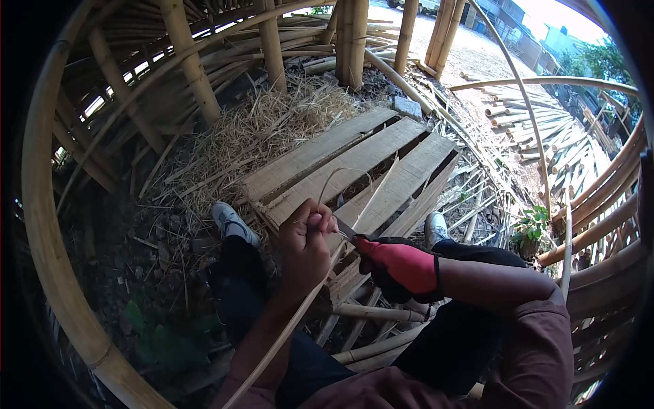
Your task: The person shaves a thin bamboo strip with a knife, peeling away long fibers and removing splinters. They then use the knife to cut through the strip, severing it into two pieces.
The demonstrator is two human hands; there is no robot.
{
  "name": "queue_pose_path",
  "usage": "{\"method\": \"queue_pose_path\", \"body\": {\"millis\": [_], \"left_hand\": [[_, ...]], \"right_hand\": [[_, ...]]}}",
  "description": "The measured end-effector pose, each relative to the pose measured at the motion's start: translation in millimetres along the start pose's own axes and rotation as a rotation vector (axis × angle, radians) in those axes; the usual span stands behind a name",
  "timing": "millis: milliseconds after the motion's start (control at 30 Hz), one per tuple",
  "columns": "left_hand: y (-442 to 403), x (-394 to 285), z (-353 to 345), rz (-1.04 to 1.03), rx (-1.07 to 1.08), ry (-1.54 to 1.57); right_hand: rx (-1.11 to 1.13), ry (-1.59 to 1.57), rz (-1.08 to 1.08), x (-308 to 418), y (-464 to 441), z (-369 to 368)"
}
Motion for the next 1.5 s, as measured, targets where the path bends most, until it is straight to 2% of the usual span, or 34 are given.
{"method": "queue_pose_path", "body": {"millis": [67,133,200,233,267,333,367,400,467,500,600,633,667,733,767,800,867,900,933,1000,1033,1067,1133,1167,1200,1267,1333,1367,1400,1467,1500], "left_hand": [[1,-3,4,0.005,-0.038,0.056],[1,-2,3,0.008,-0.037,0.033],[1,-2,2,0.009,-0.034,0.013],[2,-3,3,0.012,-0.034,0.019],[2,-3,3,0.017,-0.032,0.025],[2,-5,5,0.020,-0.054,0.026],[2,-6,7,0.012,-0.081,0.030],[2,-6,7,0.011,-0.083,0.030],[3,-4,3,0.011,-0.062,0.038],[3,-3,5,0.008,-0.062,0.039],[5,-2,9,0.005,-0.049,0.055],[4,-3,10,0.012,-0.073,0.066],[3,-4,12,0.015,-0.099,0.077],[4,-2,12,0.011,-0.091,0.049],[4,-1,11,0.010,-0.080,0.019],[3,-1,12,0.009,-0.078,0.018],[4,-4,13,0.004,-0.085,0.073],[4,-4,13,0.008,-0.085,0.072],[3,-4,14,0.006,-0.091,0.073],[2,-5,14,0.000,-0.098,0.075],[4,-4,13,0.018,-0.089,0.067],[5,-2,12,0.040,-0.079,0.058],[2,-5,15,0.021,-0.090,0.059],[2,-7,17,-0.004,-0.103,0.061],[2,-7,16,-0.005,-0.105,0.061],[1,-4,17,0.012,-0.119,0.061],[1,-2,17,0.027,-0.117,0.073],[3,0,16,0.049,-0.116,0.085],[4,2,18,0.053,-0.116,0.084],[1,0,24,0.010,-0.112,0.113],[1,0,23,0.007,-0.112,0.113]], "right_hand": [[0.064,-0.132,-0.036,11,16,5],[-0.047,-0.330,0.096,25,11,29],[-0.060,-0.174,-0.053,1,10,9],[0.033,-0.017,0.066,2,-2,-17],[-0.010,-0.006,0.071,-1,-5,-12],[0.055,-0.174,-0.081,2,11,2],[-0.027,-0.250,0.074,15,9,19],[-0.063,-0.329,0.103,19,6,31],[0.000,-0.250,-0.004,3,3,9],[0.001,-0.040,-0.079,-9,9,-14],[0.009,-0.042,-0.115,-4,12,-3],[0.082,-0.276,-0.014,10,10,2],[-0.031,-0.329,0.055,16,13,20],[-0.012,-0.208,-0.021,0,17,2],[0.066,0.043,-0.143,-23,5,-17],[0.034,0.019,0.057,-21,-9,-17],[0.106,-0.019,-0.111,-14,8,-11],[0.175,-0.254,-0.153,-11,7,-3],[0.174,-0.253,-0.153,-12,7,-5],[0.094,-0.236,-0.077,-11,8,-4],[0.057,0.085,-0.001,-23,-12,-15],[0.129,-0.030,0.210,-9,-5,-28],[0.176,0.007,-0.145,-21,7,-19],[0.189,-0.194,-0.128,-12,11,-11],[0.088,-0.266,-0.049,-2,9,2],[0.095,-0.177,-0.131,-14,12,-12],[0.117,0.068,0.069,-16,-2,-35],[0.108,0.075,-0.110,-27,7,-27],[0.110,0.073,-0.113,-23,6,-22],[-0.092,-0.240,0.184,11,7,13],[-0.127,-0.289,0.310,25,9,24]]}}
Point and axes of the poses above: each hand's wrist, its own y-axis away from the middle knuckle, its own z-axis out of the back of the hand, x = y × z, the point moved 10 cm from there along -y, towards the middle knuckle, and after that the axes turned 10 degrees about -z, right-handed, at the moved point
